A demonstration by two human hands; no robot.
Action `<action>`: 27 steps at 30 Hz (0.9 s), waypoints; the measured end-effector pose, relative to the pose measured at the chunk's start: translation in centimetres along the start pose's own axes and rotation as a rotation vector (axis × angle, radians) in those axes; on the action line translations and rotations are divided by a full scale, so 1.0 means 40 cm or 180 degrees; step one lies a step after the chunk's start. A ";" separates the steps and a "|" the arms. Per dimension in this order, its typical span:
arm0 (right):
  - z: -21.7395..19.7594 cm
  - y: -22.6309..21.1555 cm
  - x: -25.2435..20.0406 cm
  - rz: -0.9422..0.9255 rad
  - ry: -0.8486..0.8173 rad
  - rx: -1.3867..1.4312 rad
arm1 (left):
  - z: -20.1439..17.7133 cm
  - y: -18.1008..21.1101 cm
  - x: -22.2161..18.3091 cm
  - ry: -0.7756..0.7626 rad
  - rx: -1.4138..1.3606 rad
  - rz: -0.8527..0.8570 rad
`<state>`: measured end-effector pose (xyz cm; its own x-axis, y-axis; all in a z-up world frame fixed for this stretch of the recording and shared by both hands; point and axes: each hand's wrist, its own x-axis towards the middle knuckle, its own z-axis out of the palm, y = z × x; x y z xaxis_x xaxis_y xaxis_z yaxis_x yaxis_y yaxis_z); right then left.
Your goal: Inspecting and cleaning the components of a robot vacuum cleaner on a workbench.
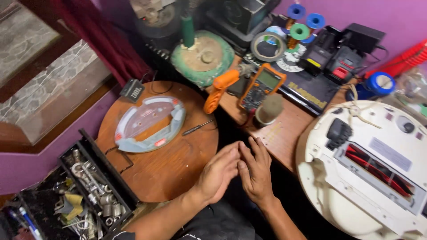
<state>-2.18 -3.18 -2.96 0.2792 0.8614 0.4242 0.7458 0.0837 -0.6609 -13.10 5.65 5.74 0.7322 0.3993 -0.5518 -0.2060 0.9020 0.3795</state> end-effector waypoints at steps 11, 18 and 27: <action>0.272 -0.204 0.148 -0.1134 -0.0436 0.1404 | -0.526 0.077 0.080 -0.0998 -0.1912 0.0409; 0.489 -0.018 0.227 0.0513 -0.0849 -0.0118 | -0.562 0.271 0.025 0.1282 0.1476 0.2368; 0.644 0.044 0.286 0.1416 -0.1151 0.0303 | -0.915 0.400 0.144 0.2867 0.5074 0.2838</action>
<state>-13.27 19.74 -15.22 0.3165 0.9390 -0.1344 0.5415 -0.2952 -0.7872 -35.94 28.38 -18.53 0.2030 0.9640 0.1720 0.7512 -0.2660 0.6041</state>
